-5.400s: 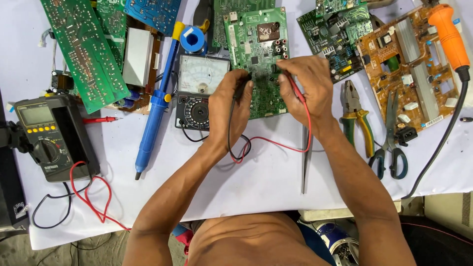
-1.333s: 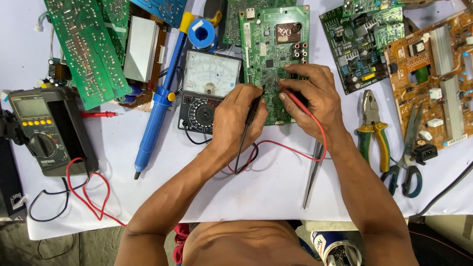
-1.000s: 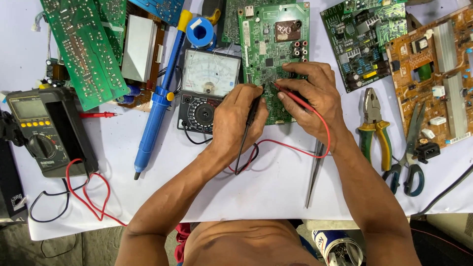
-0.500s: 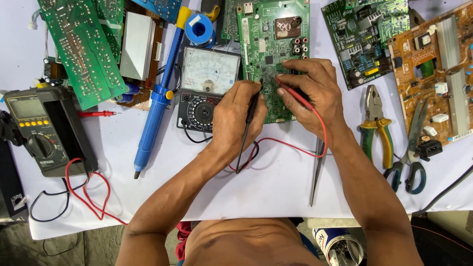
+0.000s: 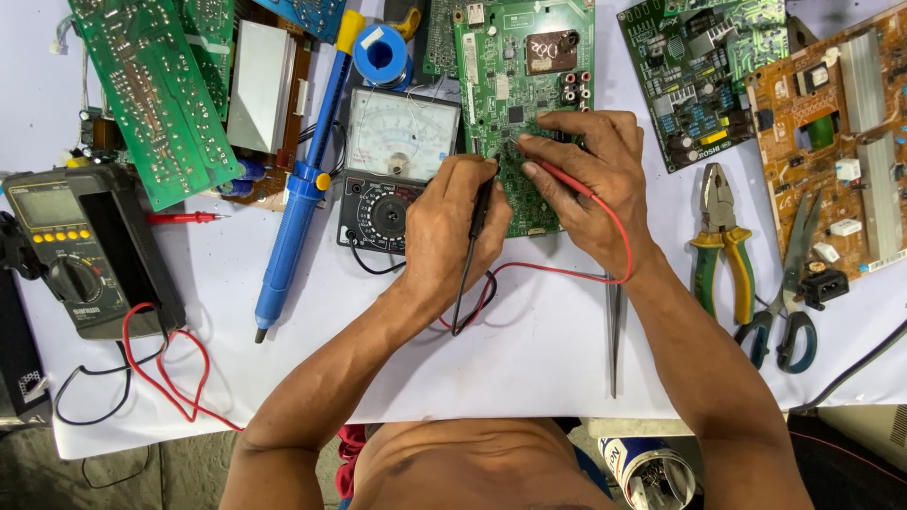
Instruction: Testing electrical components on a circuit board using a multimeter and probes to diagnose issues.
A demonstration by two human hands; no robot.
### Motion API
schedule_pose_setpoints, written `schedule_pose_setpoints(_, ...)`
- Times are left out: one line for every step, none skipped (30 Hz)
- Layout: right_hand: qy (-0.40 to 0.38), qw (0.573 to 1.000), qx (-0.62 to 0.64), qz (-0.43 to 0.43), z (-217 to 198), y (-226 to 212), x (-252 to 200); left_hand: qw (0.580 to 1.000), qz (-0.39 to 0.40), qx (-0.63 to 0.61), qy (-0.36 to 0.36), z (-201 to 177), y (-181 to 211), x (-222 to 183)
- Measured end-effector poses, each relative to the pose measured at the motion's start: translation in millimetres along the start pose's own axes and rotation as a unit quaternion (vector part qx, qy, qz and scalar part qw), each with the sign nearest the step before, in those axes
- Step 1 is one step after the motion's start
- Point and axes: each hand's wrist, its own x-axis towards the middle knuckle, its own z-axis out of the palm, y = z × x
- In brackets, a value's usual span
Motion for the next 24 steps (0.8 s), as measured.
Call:
schedule_pose_setpoints(0.000,1.000,0.000,0.001,-0.1,0.8,-0.8,1.000,0.000,-0.001,-0.001,-0.4,0.3,0.1)
schedule_pose_setpoints(-0.003,1.000,-0.003,0.001,-0.2,1.7,-1.1,1.000,0.005,0.000,-0.004,-0.8,0.6,0.3)
schedule_pose_setpoints(-0.006,1.000,-0.006,0.000,-0.3,2.3,-1.4,1.000,0.010,0.002,-0.006,-1.5,1.0,0.6)
schedule_pose_setpoints(-0.006,1.000,-0.006,-0.001,-1.1,2.7,-1.9,1.000,0.010,0.002,-0.005,-0.6,-0.2,0.3)
schedule_pose_setpoints(-0.015,1.000,-0.003,-0.002,-1.7,2.9,-2.3,1.000,0.003,-0.009,-0.004,0.1,-1.4,-0.1)
schedule_pose_setpoints(-0.024,1.000,0.000,-0.004,-1.9,3.2,-2.4,1.000,-0.004,-0.018,-0.002,0.5,-2.7,-0.7)
schedule_pose_setpoints(-0.025,1.000,0.001,-0.005,-0.9,2.2,-1.2,1.000,-0.005,-0.017,-0.001,0.0,-1.5,0.0)
schedule_pose_setpoints(-0.011,1.000,-0.001,-0.004,0.2,0.9,-0.8,1.000,-0.013,-0.022,0.008,-0.5,-0.3,0.1)
schedule_pose_setpoints(0.004,1.000,-0.004,-0.003,1.2,0.1,-0.4,0.999,-0.022,-0.026,0.016,-0.6,1.0,0.3)
schedule_pose_setpoints(0.004,1.000,-0.005,-0.001,1.2,0.2,-0.6,0.999,-0.022,-0.027,0.014,0.5,-0.5,-0.8)
schedule_pose_setpoints(0.000,1.000,-0.008,-0.005,1.1,0.4,-0.8,1.000,-0.013,-0.016,0.008,1.6,-1.8,-1.8)
schedule_pose_setpoints(-0.003,1.000,-0.011,-0.010,1.0,0.8,0.0,1.000,-0.004,-0.005,0.002,2.7,-3.4,-2.0)
schedule_pose_setpoints(-0.003,1.000,-0.011,-0.010,1.0,2.4,-1.4,1.000,-0.004,-0.006,0.001,2.8,-3.5,-1.8)
schedule_pose_setpoints(0.000,1.000,-0.002,-0.006,1.2,4.2,-2.4,1.000,-0.010,-0.014,0.004,2.7,-3.7,-1.8)
schedule_pose_setpoints(0.002,1.000,0.008,-0.003,1.6,5.9,-3.3,1.000,-0.016,-0.023,0.007,2.4,-3.9,-1.8)
schedule_pose_setpoints(0.001,1.000,0.008,-0.003,2.1,4.2,-2.1,1.000,-0.017,-0.022,0.008,1.0,-1.0,-0.6)
schedule_pose_setpoints(0.003,1.000,-0.001,-0.006,2.6,2.6,-0.9,1.000,-0.018,-0.015,0.012,-0.3,1.7,0.5)
schedule_pose_setpoints(0.005,1.000,-0.011,-0.007,3.0,0.7,-0.6,1.000,-0.019,-0.007,0.015,-1.6,4.6,1.3)
schedule_pose_setpoints(0.005,1.000,-0.011,-0.006,2.2,2.5,-1.8,1.000,-0.020,-0.008,0.014,-0.9,2.3,0.4)
schedule_pose_setpoints(0.001,1.000,0.000,-0.005,1.4,4.6,-2.6,1.000,-0.012,-0.004,0.006,-0.4,0.0,-0.3)
schedule_pose_setpoints(-0.002,1.000,0.010,-0.004,0.6,6.4,-3.3,1.000,-0.005,-0.001,-0.003,0.0,-2.3,-0.9)
schedule_pose_setpoints(-0.002,1.000,0.010,-0.004,0.7,5.2,-3.5,1.000,-0.005,-0.001,-0.002,0.7,-2.9,-1.4)
schedule_pose_setpoints(0.005,1.000,0.001,-0.007,0.9,4.0,-3.6,1.000,-0.013,-0.011,0.003,1.3,-3.4,-1.9)
schedule_pose_setpoints(0.012,1.000,-0.008,-0.009,1.2,2.9,-3.7,1.000,-0.021,-0.021,0.010,1.9,-4.0,-2.5)
